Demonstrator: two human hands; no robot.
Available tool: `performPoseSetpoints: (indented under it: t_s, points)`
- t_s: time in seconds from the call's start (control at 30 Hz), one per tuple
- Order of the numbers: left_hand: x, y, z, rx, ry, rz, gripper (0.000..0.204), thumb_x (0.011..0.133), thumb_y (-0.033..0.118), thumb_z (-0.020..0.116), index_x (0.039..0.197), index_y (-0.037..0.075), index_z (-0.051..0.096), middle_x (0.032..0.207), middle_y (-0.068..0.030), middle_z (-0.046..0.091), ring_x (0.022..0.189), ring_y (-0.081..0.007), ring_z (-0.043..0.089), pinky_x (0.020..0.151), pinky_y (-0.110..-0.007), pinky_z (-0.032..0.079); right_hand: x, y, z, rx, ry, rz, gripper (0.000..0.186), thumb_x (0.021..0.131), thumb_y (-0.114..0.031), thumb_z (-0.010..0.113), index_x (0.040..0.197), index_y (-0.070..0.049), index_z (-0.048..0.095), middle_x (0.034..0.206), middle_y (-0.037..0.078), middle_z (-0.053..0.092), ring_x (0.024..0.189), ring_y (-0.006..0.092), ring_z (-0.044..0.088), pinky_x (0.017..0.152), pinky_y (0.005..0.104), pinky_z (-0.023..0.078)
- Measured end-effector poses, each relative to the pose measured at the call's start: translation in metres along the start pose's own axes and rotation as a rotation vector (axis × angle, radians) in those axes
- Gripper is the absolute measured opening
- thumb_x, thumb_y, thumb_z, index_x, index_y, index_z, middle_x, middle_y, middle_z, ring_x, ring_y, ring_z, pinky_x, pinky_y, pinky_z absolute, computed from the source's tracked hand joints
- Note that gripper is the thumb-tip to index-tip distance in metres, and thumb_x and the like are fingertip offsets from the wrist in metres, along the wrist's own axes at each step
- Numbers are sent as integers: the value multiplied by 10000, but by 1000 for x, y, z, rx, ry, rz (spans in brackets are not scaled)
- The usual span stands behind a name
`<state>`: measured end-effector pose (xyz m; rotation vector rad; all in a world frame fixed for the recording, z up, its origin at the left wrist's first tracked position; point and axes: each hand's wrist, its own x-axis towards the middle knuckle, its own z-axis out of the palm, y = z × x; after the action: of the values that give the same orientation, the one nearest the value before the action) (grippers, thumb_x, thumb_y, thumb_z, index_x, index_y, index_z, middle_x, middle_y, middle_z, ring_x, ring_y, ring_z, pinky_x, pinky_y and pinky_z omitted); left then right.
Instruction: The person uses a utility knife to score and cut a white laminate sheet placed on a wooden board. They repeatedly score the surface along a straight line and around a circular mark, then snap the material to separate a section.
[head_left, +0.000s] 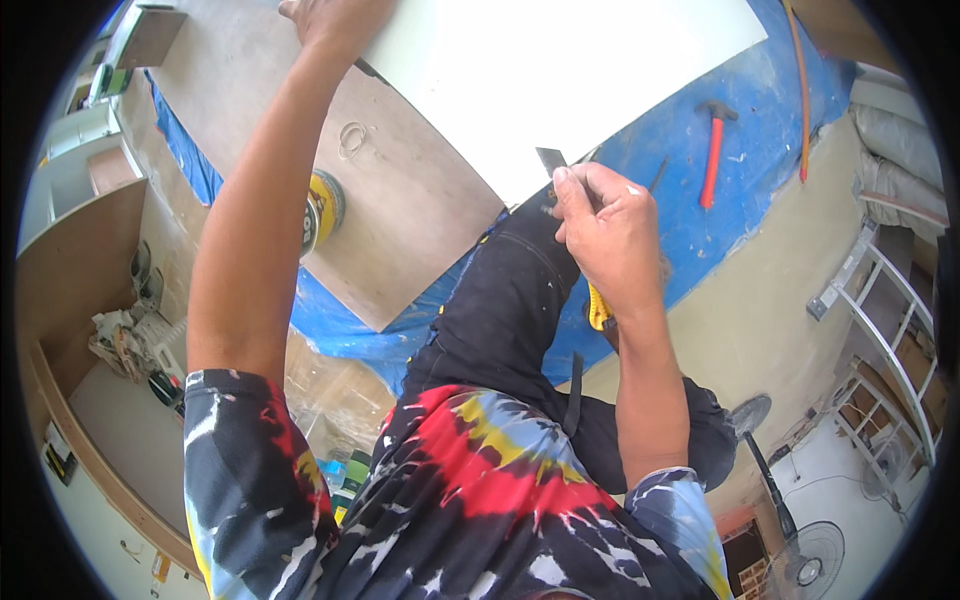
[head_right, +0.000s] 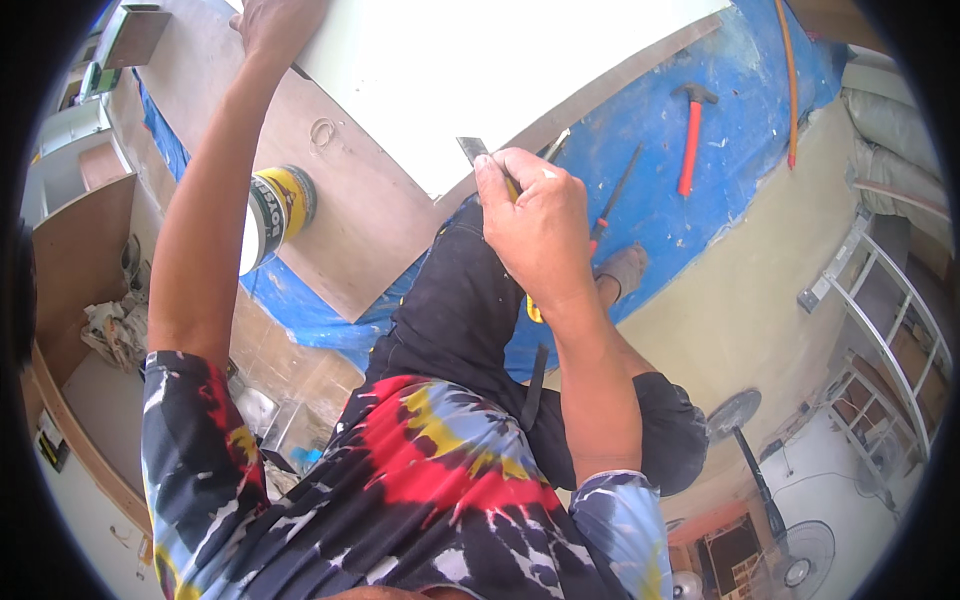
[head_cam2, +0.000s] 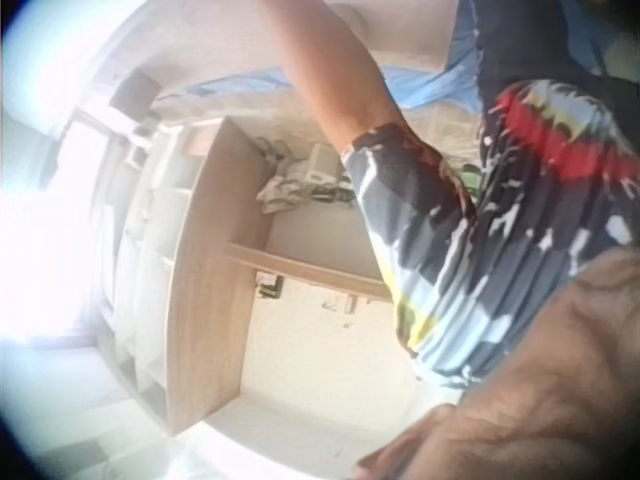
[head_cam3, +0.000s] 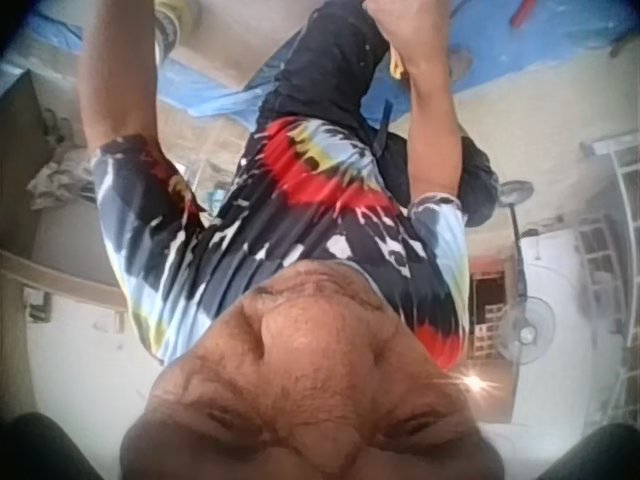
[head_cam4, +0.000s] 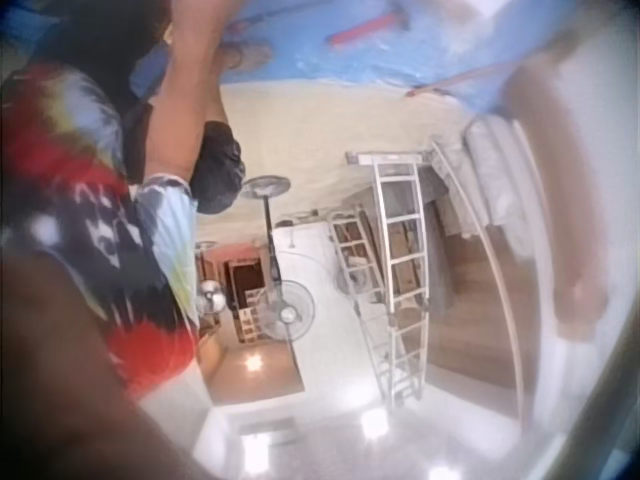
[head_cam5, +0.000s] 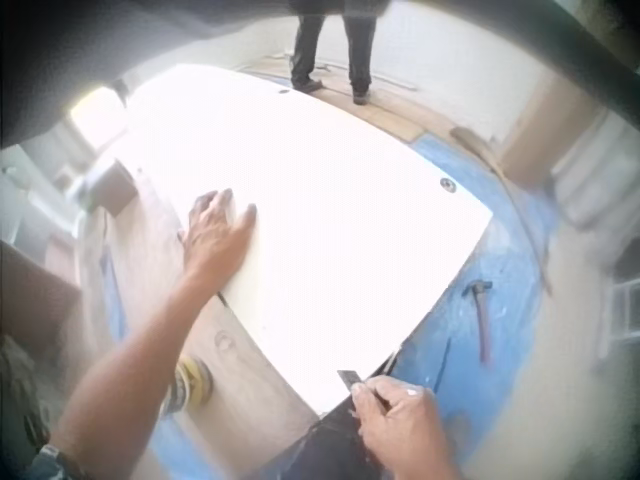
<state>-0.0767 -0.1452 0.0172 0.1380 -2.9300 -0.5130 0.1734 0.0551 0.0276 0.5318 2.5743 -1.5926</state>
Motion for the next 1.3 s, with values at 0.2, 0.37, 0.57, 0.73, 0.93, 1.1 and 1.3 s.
performPoseSetpoints:
  t_s: [0.2, 0.37, 0.57, 0.73, 0.93, 1.1, 1.3]
  points:
    - [2, 0, 3, 22, 28, 18, 701, 992, 532, 549, 1528, 87, 472, 1588, -128, 409, 1506, -304, 329, 1214, -583, 258, 1, -1, -5, 105, 2, 174, 207, 980, -160, 672, 886, 18, 716, 667, 118, 656, 569, 169, 625, 575, 340, 484]
    - [3, -3, 4, 33, 8, 21, 704, 992, 536, 548, 1529, 87, 469, 1584, -127, 412, 1500, -307, 335, 1210, -573, 274, 2, -2, -8, -20, -94, -2, 212, 986, -150, 668, 886, 30, 720, 651, 57, 649, 555, 90, 589, 530, 300, 458]
    - [4, -6, 5, -2, 2, 48, 704, 1007, 538, 527, 1541, 86, 449, 1597, -141, 391, 1512, -314, 312, 1223, -580, 255, 3, -1, -9, 150, 12, 225, 235, 988, -170, 673, 910, 45, 728, 688, 57, 669, 573, 89, 595, 542, 291, 463]
    - [1, -4, 2, 11, -15, 25, 711, 1010, 541, 527, 1543, 78, 443, 1606, -148, 379, 1522, -322, 297, 1232, -584, 235, -1, -1, -6, 39, -20, 54, 222, 988, -168, 680, 902, 30, 729, 678, 51, 670, 562, 80, 591, 532, 284, 452]
    - [2, -2, 2, 33, -9, 23, 708, 1006, 539, 533, 1531, 71, 455, 1598, -147, 394, 1519, -320, 303, 1232, -573, 242, -8, -2, -3, 142, -40, 170, 221, 993, -178, 681, 892, 14, 724, 667, 48, 655, 550, 83, 585, 528, 274, 457]
    - [4, -4, 3, 26, -12, 35, 697, 1011, 534, 526, 1528, 71, 459, 1595, -148, 396, 1514, -314, 310, 1233, -554, 252, -6, -2, 1, 59, -40, 142, 219, 985, -149, 673, 849, 20, 705, 642, 74, 649, 525, 107, 579, 534, 302, 453]
    - [-3, 0, 3, 10, 33, 58, 680, 1023, 524, 514, 1531, 75, 458, 1602, -142, 392, 1515, -311, 313, 1239, -577, 228, -4, -2, 7, 147, -56, 60, 215, 985, -145, 667, 864, 28, 710, 647, 90, 658, 519, 127, 589, 538, 307, 460]
